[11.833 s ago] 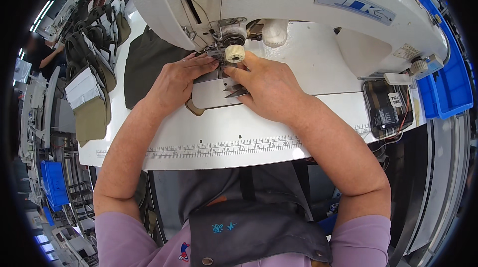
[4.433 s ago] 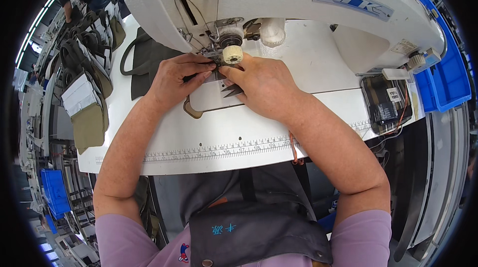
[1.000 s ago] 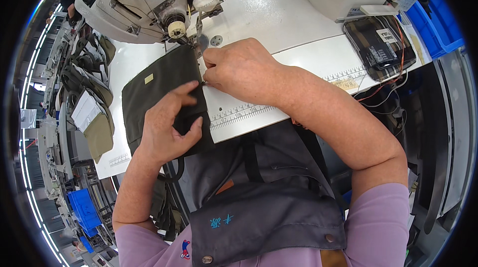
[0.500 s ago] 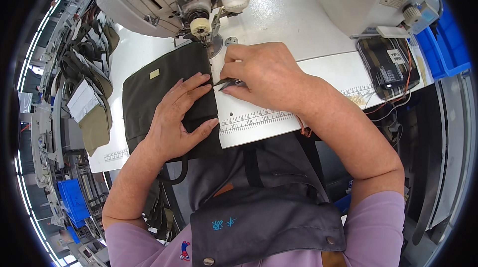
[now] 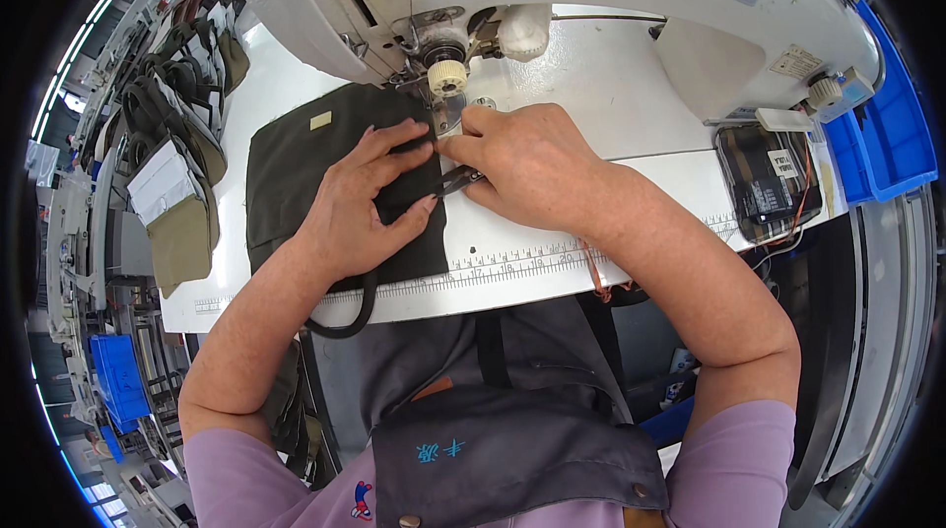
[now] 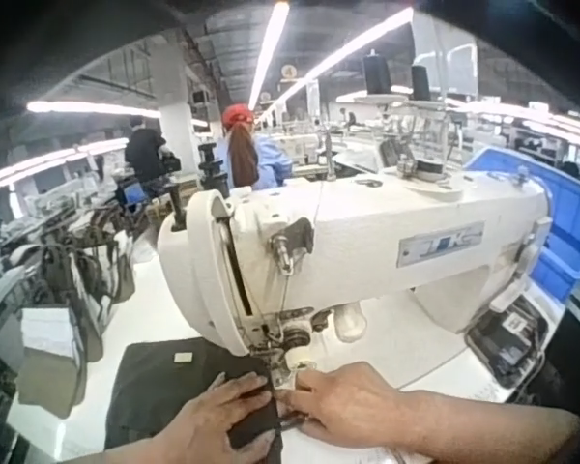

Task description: Sewing components of a dark green bag using an industrial sewing machine.

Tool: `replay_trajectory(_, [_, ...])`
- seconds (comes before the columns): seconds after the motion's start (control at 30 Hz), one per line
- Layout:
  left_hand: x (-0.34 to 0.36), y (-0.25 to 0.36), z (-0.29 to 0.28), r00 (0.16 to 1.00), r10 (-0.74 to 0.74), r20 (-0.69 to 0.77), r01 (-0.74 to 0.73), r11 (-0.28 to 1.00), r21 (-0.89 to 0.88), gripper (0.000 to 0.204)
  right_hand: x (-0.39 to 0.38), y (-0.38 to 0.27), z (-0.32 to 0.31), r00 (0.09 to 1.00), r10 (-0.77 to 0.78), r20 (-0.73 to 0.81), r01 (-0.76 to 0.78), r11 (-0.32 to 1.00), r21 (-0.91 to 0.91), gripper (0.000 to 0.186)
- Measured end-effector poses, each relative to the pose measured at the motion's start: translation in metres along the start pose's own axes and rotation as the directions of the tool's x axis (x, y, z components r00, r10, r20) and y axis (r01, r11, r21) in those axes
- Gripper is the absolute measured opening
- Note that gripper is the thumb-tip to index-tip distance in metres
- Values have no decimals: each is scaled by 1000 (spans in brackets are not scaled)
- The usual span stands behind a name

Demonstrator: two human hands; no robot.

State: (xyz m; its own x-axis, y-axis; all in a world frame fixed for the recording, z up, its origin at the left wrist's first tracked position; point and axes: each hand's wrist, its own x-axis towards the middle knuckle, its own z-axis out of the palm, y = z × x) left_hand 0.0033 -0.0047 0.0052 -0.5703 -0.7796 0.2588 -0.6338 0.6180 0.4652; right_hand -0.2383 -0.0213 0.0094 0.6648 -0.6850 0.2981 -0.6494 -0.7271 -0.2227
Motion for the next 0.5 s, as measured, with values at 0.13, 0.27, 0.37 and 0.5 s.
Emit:
replay_trajectory(0.13, [16, -14, -1, 998, 32, -45, -31, 999, 28, 45, 3, 3, 1, 1000, 17, -10, -17, 999, -36, 35])
replay_trajectory(0.27, [28, -25, 2, 988, 64, -139, -65, 998, -3, 40, 1, 6, 7, 994, 96, -48, -97, 995, -14, 36])
replay_trajectory(0.37, [32, -30, 5, 980, 98, -171, -93, 995, 36, 39, -4, 11, 8, 993, 83, -86, -82, 996, 23, 38])
replay_trajectory(0.5, [34, -31, 1, 983, 78, -164, -73, 997, 31, 40, -5, 11, 5, 991, 74, -112, -68, 996, 61, 38])
